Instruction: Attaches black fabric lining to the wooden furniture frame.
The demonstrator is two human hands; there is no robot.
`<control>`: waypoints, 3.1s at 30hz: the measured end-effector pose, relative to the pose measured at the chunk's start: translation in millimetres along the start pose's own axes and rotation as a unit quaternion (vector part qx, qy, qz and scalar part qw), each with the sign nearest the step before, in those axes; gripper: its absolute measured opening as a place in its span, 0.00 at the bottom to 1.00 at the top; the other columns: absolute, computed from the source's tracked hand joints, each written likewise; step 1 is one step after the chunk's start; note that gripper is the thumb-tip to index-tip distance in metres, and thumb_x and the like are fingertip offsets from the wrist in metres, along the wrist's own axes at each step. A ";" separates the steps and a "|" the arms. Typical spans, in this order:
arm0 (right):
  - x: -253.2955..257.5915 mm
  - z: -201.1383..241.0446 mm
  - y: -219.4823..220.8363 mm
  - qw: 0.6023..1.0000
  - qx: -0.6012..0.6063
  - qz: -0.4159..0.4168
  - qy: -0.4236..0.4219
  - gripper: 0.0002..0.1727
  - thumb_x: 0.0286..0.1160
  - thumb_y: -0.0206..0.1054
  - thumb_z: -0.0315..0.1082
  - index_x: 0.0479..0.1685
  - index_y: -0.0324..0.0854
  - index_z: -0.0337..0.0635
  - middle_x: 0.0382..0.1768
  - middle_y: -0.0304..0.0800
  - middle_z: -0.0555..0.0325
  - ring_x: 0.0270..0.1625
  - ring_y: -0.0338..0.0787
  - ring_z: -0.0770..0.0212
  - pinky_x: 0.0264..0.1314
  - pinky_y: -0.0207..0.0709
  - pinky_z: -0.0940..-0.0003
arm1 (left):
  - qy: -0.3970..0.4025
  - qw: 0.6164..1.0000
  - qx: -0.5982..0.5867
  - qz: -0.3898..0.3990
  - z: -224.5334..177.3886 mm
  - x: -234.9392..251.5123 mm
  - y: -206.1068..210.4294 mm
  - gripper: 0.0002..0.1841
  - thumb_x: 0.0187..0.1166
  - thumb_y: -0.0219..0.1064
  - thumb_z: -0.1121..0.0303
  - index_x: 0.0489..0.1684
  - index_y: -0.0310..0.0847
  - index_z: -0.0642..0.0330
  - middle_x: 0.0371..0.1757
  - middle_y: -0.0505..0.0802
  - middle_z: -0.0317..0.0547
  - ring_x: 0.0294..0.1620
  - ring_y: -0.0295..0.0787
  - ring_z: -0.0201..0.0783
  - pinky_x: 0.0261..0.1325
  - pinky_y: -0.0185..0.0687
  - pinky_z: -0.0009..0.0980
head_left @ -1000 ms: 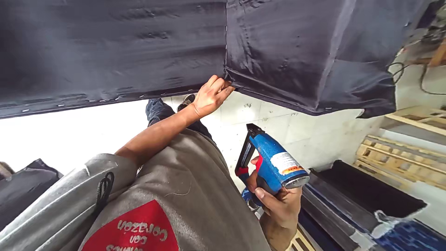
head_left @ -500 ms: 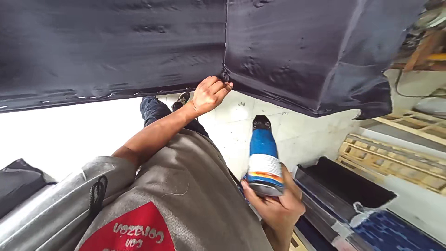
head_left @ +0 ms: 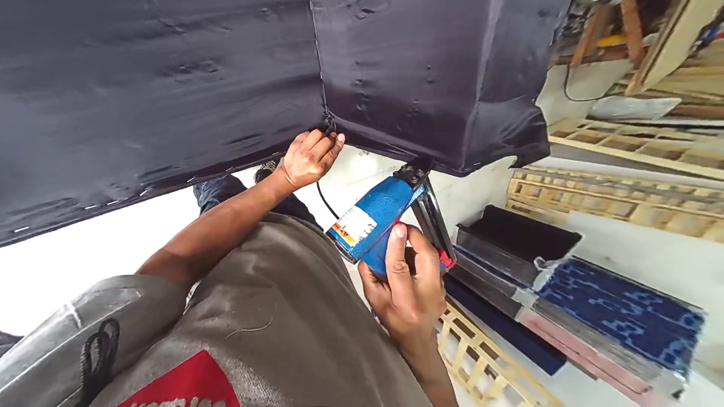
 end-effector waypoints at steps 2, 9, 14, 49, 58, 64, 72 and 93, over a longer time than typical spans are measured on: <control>3.7 3.9 -2.1 1.000 -0.002 -0.008 0.014 0.32 0.66 0.75 0.37 0.75 0.79 0.40 0.63 0.83 0.34 0.51 0.89 0.56 0.50 0.84 0.72 | 0.002 1.000 0.000 0.007 1.2 1.0 0.3 0.13 0.81 0.63 0.74 0.55 0.91 0.67 0.36 0.94 0.54 0.37 0.90 0.51 0.39 0.82 0.42; 11.9 24.0 -3.5 0.997 -0.035 0.013 0.072 0.32 0.64 0.74 0.37 0.73 0.81 0.35 0.59 0.84 0.36 0.46 0.87 0.60 0.41 0.81 0.76 | 0.004 1.000 -0.006 0.021 2.4 1.3 0.8 0.13 0.81 0.62 0.75 0.56 0.91 0.68 0.37 0.95 0.55 0.37 0.90 0.51 0.39 0.82 0.42; 11.2 27.3 3.2 0.995 -0.035 0.076 0.052 0.33 0.66 0.72 0.37 0.76 0.80 0.37 0.60 0.84 0.35 0.42 0.89 0.56 0.33 0.82 0.71 | 0.012 1.000 -0.006 0.027 2.5 1.5 1.0 0.14 0.82 0.61 0.76 0.57 0.90 0.69 0.37 0.95 0.55 0.38 0.91 0.51 0.40 0.83 0.41; 28.9 5.8 106.1 0.983 -0.011 0.179 0.049 0.35 0.64 0.72 0.34 0.80 0.78 0.39 0.63 0.86 0.37 0.31 0.92 0.52 0.24 0.84 0.60 | -0.363 0.872 -0.251 0.214 -1.7 -38.9 4.2 0.20 0.79 0.68 0.64 0.65 0.87 0.65 0.46 0.95 0.61 0.45 0.95 0.56 0.53 0.88 0.52; 22.6 -4.1 68.8 0.979 0.121 0.164 0.022 0.33 0.61 0.75 0.37 0.72 0.83 0.34 0.60 0.89 0.38 0.46 0.93 0.57 0.39 0.87 0.69 | -0.167 0.966 -0.097 0.174 -9.6 -15.7 -25.1 0.21 0.85 0.60 0.69 0.72 0.79 0.73 0.22 0.90 0.50 0.20 0.88 0.49 0.22 0.81 0.42; 23.7 -19.0 72.8 0.982 0.118 0.143 0.037 0.32 0.62 0.75 0.36 0.72 0.83 0.34 0.60 0.89 0.38 0.50 0.93 0.56 0.45 0.88 0.69 | -0.201 0.941 -0.059 0.264 0.3 -28.2 6.5 0.28 0.88 0.57 0.65 0.87 0.66 0.66 0.21 0.90 0.49 0.17 0.88 0.50 0.22 0.84 0.45; 32.9 -22.5 103.7 0.974 0.124 0.189 0.018 0.33 0.64 0.72 0.36 0.76 0.80 0.35 0.61 0.88 0.37 0.39 0.93 0.54 0.30 0.86 0.63 | -0.116 0.967 -0.072 0.216 9.4 -45.1 6.4 0.19 0.81 0.61 0.70 0.67 0.87 0.63 0.25 0.92 0.47 0.24 0.90 0.45 0.29 0.84 0.38; 66.5 -12.4 118.5 0.936 0.043 0.343 0.069 0.41 0.60 0.73 0.35 0.84 0.74 0.46 0.63 0.86 0.41 0.32 0.92 0.51 0.26 0.85 0.55 | -0.322 0.872 -0.232 0.287 23.5 -51.4 -9.2 0.10 0.77 0.64 0.74 0.45 0.89 0.72 0.42 0.94 0.56 0.47 0.91 0.38 0.57 0.82 0.32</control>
Point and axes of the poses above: each hand's wrist, its own x-axis towards the middle knuckle, its own y-axis out of the palm, z = x × y, the point moved 5 cm from there along x, towards the middle knuckle
